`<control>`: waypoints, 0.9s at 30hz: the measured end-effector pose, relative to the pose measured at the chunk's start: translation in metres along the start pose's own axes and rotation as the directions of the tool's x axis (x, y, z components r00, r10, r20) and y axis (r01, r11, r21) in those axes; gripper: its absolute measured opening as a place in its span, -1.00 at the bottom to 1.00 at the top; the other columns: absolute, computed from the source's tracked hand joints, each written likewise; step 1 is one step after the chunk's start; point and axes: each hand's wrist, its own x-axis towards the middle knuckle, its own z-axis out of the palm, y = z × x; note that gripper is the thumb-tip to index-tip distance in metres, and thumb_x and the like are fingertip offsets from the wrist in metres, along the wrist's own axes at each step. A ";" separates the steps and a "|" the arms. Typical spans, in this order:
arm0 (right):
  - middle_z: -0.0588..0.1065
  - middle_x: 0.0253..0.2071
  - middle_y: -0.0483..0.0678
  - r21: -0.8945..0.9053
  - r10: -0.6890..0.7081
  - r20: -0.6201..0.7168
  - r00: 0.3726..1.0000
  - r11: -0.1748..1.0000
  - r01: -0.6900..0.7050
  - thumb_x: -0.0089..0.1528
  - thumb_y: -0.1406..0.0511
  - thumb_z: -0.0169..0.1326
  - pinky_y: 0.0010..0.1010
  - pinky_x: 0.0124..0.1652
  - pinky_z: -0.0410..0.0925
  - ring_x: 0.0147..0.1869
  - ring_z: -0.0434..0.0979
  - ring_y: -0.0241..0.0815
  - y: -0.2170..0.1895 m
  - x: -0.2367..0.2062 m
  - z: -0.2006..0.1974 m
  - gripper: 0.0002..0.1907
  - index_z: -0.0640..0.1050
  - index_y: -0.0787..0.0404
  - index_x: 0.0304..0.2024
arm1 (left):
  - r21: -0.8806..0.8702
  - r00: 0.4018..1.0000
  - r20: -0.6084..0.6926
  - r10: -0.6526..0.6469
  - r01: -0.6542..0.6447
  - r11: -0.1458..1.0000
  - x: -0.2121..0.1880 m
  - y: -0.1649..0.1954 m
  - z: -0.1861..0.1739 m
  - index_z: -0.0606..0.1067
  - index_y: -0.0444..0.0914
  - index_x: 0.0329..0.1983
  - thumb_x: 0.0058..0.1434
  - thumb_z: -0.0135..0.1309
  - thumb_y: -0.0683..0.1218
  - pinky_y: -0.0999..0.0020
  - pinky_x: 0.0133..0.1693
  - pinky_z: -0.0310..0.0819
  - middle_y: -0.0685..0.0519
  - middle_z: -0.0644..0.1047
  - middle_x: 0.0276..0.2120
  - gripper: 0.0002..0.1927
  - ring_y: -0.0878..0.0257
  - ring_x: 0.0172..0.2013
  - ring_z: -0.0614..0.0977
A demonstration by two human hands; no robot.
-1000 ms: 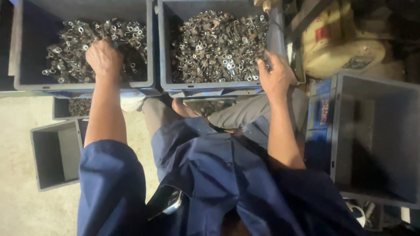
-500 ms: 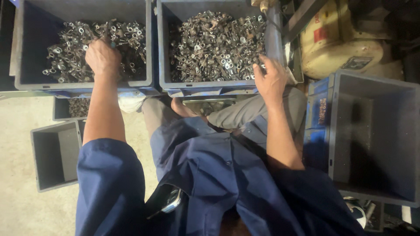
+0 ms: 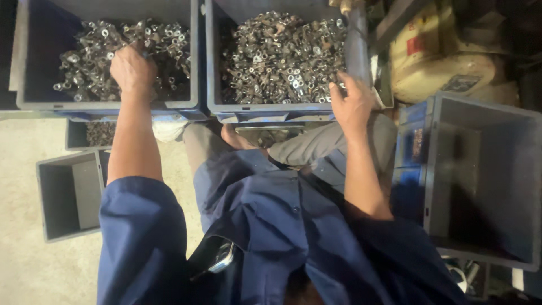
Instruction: The person sits between two large bins filled with small dark metal castings and picks parts one at a time from the bins by hand. They briefly handle each part and drop it into a smaller open bin to their right, repeating this pick-and-place cycle continuously.
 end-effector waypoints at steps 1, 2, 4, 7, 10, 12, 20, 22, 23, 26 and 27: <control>0.63 -0.07 0.07 0.007 -0.011 -0.015 1.000 1.000 0.011 0.27 0.29 0.31 -0.18 0.00 0.44 0.00 0.63 0.05 0.002 0.000 0.002 -0.72 0.63 0.21 0.00 | -0.013 1.000 -0.008 -0.010 0.010 1.000 0.000 -0.001 0.001 0.66 -0.14 -0.11 0.09 0.17 -0.18 -0.03 -0.24 0.54 -0.20 0.64 -0.32 -0.72 -0.20 -0.26 0.66; 0.63 -0.07 0.04 0.162 0.107 0.026 0.994 0.981 -0.110 0.28 0.29 0.29 -0.26 -0.02 0.45 -0.01 0.63 -0.04 0.004 0.000 0.004 -0.70 0.60 0.23 0.05 | -0.056 0.999 -0.025 -0.024 0.023 0.998 -0.001 0.000 0.001 0.65 -0.16 -0.09 0.14 0.19 -0.16 -0.04 -0.19 0.53 -0.19 0.64 -0.27 -0.74 -0.20 -0.22 0.66; 0.62 -0.07 -0.01 0.435 0.296 0.199 0.934 0.828 -0.355 0.32 0.31 0.23 -0.40 -0.04 0.46 -0.02 0.63 -0.23 0.005 0.001 0.010 -0.64 0.55 0.27 0.14 | -0.211 0.988 -0.153 -0.033 0.000 0.978 -0.005 0.002 -0.001 0.64 -0.20 -0.03 0.07 0.24 -0.16 -0.04 -0.07 0.50 -0.18 0.65 -0.18 -0.65 -0.19 -0.11 0.65; 0.61 -0.07 0.01 0.470 0.255 0.320 0.912 0.793 -0.387 0.33 0.36 0.21 -0.51 -0.05 0.44 -0.04 0.59 -0.32 -0.006 0.006 0.023 -0.63 0.55 0.34 0.18 | -0.555 0.968 -0.215 -0.126 -0.015 0.832 -0.024 0.014 -0.008 0.64 -0.21 -0.08 0.09 0.39 -0.05 0.14 -0.01 0.52 -0.10 0.68 -0.14 -0.67 -0.03 -0.09 0.68; 0.58 0.04 0.07 0.702 0.090 0.395 0.914 0.612 -0.363 0.40 0.44 0.17 -0.48 0.08 0.44 0.08 0.58 -0.24 -0.032 0.017 0.039 -0.67 0.52 0.39 0.21 | -0.566 0.935 -0.337 -0.115 -0.103 0.818 -0.046 0.050 -0.024 0.68 -0.14 -0.22 0.02 0.42 -0.01 0.17 -0.18 0.58 -0.05 0.70 -0.28 -0.73 0.03 -0.25 0.72; 0.59 0.03 0.08 0.767 0.063 0.500 0.864 0.432 -0.475 0.40 0.44 0.15 -0.42 0.02 0.47 0.03 0.61 -0.19 -0.056 0.026 0.053 -0.67 0.50 0.36 0.21 | -0.620 0.929 -0.371 -0.008 -0.241 0.746 -0.070 0.080 -0.034 0.66 -0.18 -0.19 0.01 0.40 -0.07 0.17 -0.06 0.57 -0.03 0.69 -0.20 -0.72 0.00 -0.15 0.71; 0.51 0.13 0.03 0.692 -0.066 0.697 0.714 -0.199 -0.694 0.45 0.33 -0.01 -0.27 0.09 0.49 0.17 0.56 -0.11 -0.100 0.041 0.069 -0.68 0.44 0.29 0.23 | -0.579 0.884 -0.266 0.384 -0.465 0.669 -0.113 0.179 -0.023 0.57 -0.11 0.02 -0.03 0.35 0.02 0.10 -0.15 0.52 0.07 0.61 -0.24 -0.50 0.00 -0.22 0.65; 0.50 0.17 -0.02 0.710 -0.050 0.686 0.726 -0.177 -0.682 0.48 0.36 0.01 -0.35 0.09 0.45 0.22 0.52 -0.15 -0.093 0.041 0.067 -0.71 0.45 0.27 0.25 | -0.493 0.870 -0.248 0.427 -0.493 0.717 -0.114 0.190 -0.013 0.56 -0.09 -0.05 0.02 0.31 0.05 0.11 -0.14 0.52 0.08 0.59 -0.26 -0.59 0.02 -0.24 0.64; 0.50 0.16 -0.01 0.700 -0.028 0.698 0.716 -0.188 -0.689 0.47 0.35 0.01 -0.35 0.09 0.46 0.22 0.53 -0.15 -0.089 0.041 0.067 -0.71 0.46 0.27 0.23 | -0.443 0.861 -0.240 0.448 -0.508 0.739 -0.115 0.195 -0.008 0.56 -0.08 -0.09 0.05 0.29 0.06 0.11 -0.14 0.52 0.08 0.57 -0.27 -0.63 0.03 -0.25 0.64; 0.51 0.16 0.00 0.665 -0.005 0.727 0.686 -0.240 -0.707 0.41 0.35 0.02 -0.38 0.10 0.47 0.20 0.53 -0.17 -0.076 0.041 0.067 -0.70 0.48 0.27 0.19 | -0.450 0.819 -0.322 0.474 -0.573 0.685 -0.118 0.205 0.003 0.53 -0.09 -0.03 0.10 0.22 0.00 0.15 -0.16 0.51 0.10 0.57 -0.24 -0.65 0.11 -0.20 0.66; 0.50 0.16 0.00 0.655 -0.018 0.729 0.684 -0.269 -0.706 0.38 0.36 0.03 -0.39 0.10 0.48 0.19 0.52 -0.18 -0.071 0.042 0.068 -0.68 0.49 0.28 0.19 | -0.469 0.821 -0.311 0.479 -0.571 0.674 -0.119 0.207 0.006 0.53 -0.11 0.02 0.09 0.23 0.01 0.13 -0.17 0.50 0.08 0.57 -0.26 -0.60 0.09 -0.23 0.65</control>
